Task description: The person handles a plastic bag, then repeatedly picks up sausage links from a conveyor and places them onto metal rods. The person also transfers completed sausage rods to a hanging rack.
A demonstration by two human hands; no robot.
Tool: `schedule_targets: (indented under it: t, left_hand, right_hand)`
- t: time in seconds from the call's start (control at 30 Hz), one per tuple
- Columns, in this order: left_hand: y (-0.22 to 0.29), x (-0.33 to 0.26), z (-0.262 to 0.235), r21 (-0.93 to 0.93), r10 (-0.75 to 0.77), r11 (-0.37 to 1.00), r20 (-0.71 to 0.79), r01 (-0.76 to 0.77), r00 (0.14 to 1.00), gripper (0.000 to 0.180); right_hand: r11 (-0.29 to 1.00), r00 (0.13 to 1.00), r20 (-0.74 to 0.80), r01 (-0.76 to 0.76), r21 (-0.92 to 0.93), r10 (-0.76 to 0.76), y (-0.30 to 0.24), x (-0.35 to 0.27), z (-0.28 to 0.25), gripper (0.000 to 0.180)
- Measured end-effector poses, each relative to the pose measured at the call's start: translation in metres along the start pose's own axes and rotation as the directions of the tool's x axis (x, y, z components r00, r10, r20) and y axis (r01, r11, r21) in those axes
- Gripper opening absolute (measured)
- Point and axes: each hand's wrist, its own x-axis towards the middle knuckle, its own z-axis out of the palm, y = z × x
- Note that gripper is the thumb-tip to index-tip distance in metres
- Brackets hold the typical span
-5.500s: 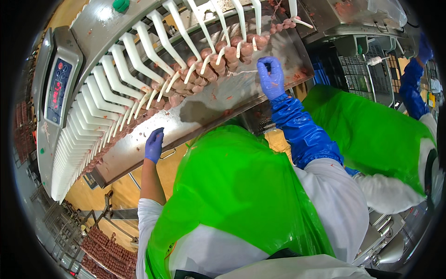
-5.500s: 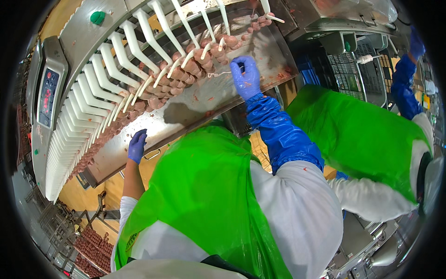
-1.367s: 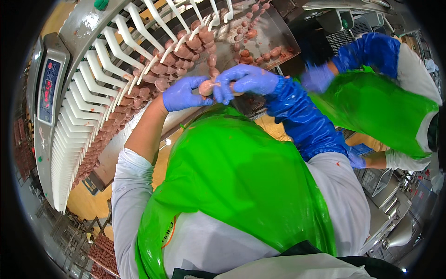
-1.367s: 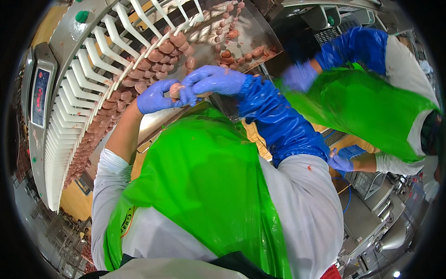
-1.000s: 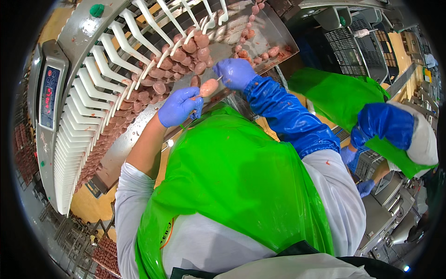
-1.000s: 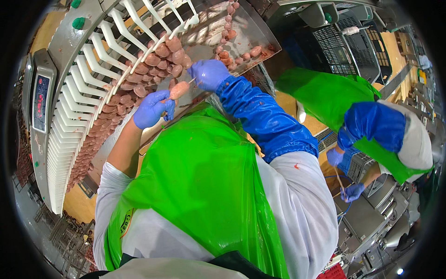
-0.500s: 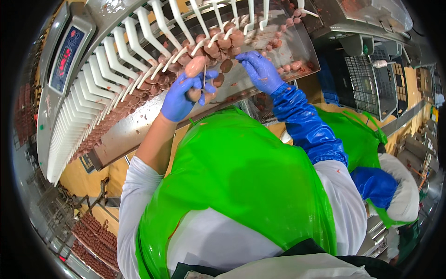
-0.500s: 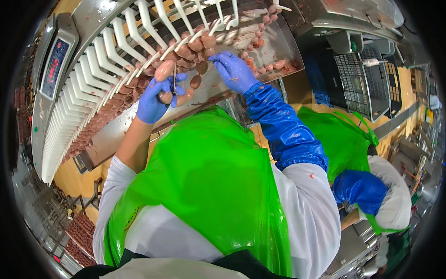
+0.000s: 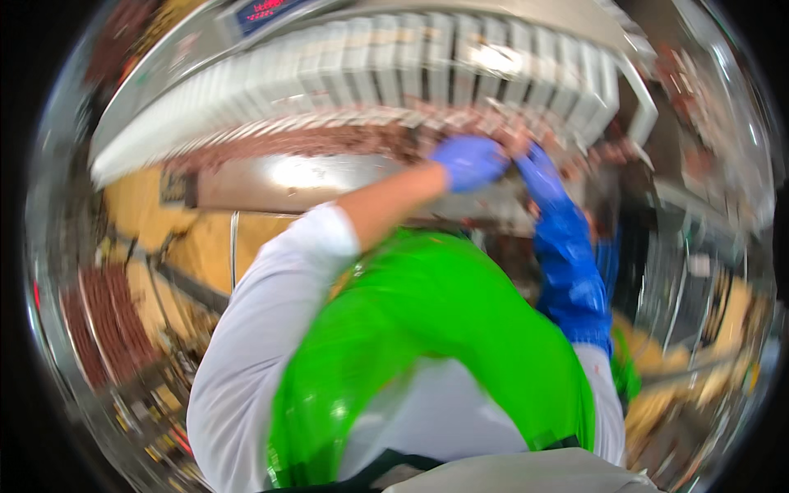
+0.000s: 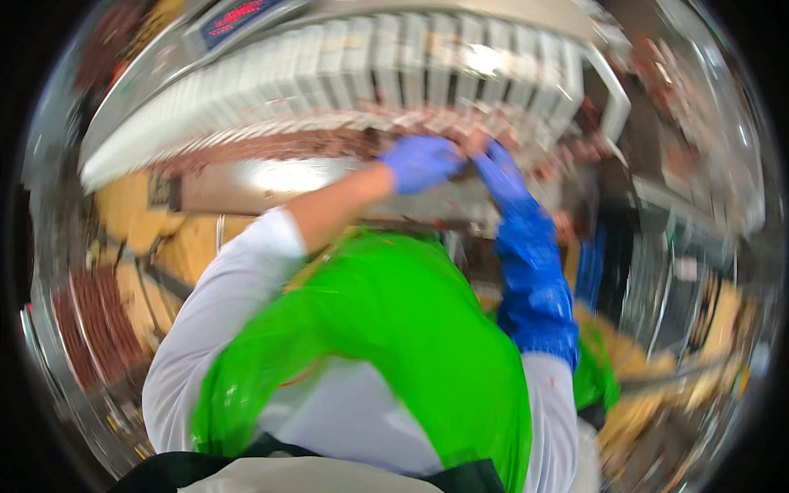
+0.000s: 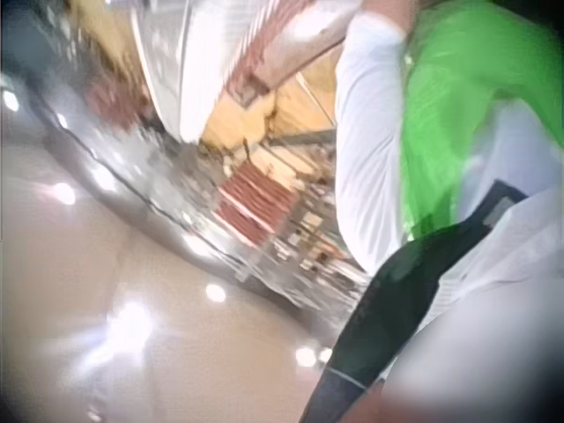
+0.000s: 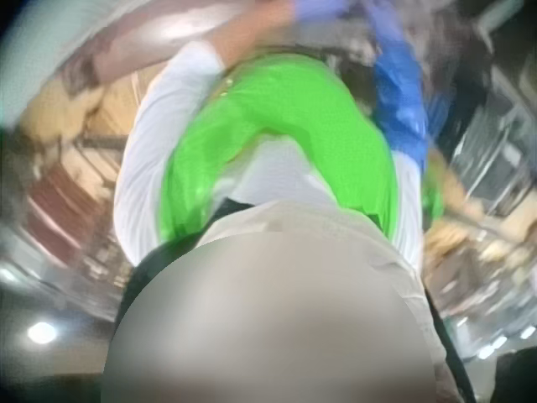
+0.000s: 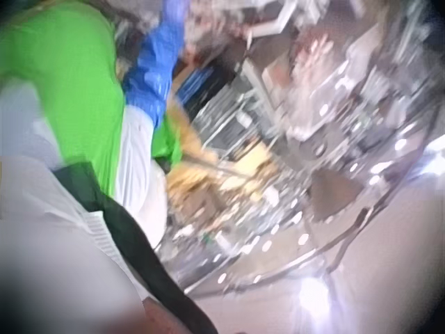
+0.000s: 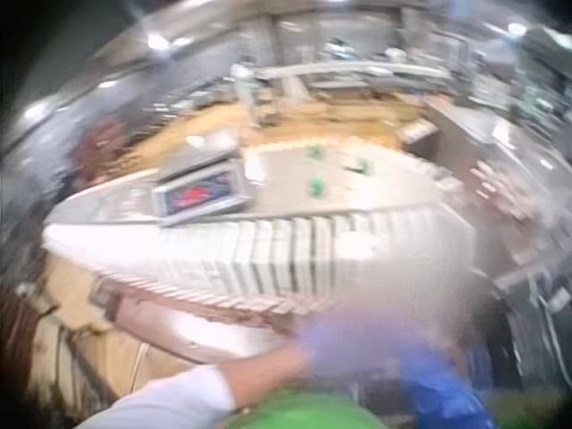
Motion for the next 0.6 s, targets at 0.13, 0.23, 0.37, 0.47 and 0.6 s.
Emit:
schedule_targets:
  t: [0.13, 0.23, 0.37, 0.47, 0.6]
  left_hand:
    - [0.017, -0.005, -0.004, 0.049, 0.061, 0.997, -0.037, -0.059, 0.997, 0.047]
    - [0.027, -0.014, -0.005, 0.160, 0.188, 0.971, -0.062, -0.176, 0.980, 0.044]
    - [0.022, -0.020, -0.017, 0.090, 0.118, 0.989, -0.054, -0.113, 0.991, 0.048]
    - [0.019, -0.035, -0.034, 0.056, 0.036, 0.997, 0.187, -0.047, 0.982, 0.057]
    - [-0.017, -0.020, 0.015, 0.168, 0.322, 0.931, 0.040, -0.324, 0.946, 0.056]
  right_hand:
    - [0.997, 0.995, 0.068, -0.077, -0.025, 0.078, -0.021, -0.011, -0.001, 0.061]
    - [0.787, 0.982, 0.086, -0.081, -0.612, 0.169, -0.021, -0.005, -0.024, 0.047]
    - [0.880, 0.963, 0.200, -0.068, -0.471, 0.181, -0.063, -0.018, -0.036, 0.035]
    - [0.720, 0.893, 0.406, 0.152, -0.677, 0.193, -0.062, -0.032, -0.026, 0.035]
    - [0.510, 0.881, 0.427, 0.468, -0.722, -0.205, 0.048, -0.007, -0.038, 0.038]
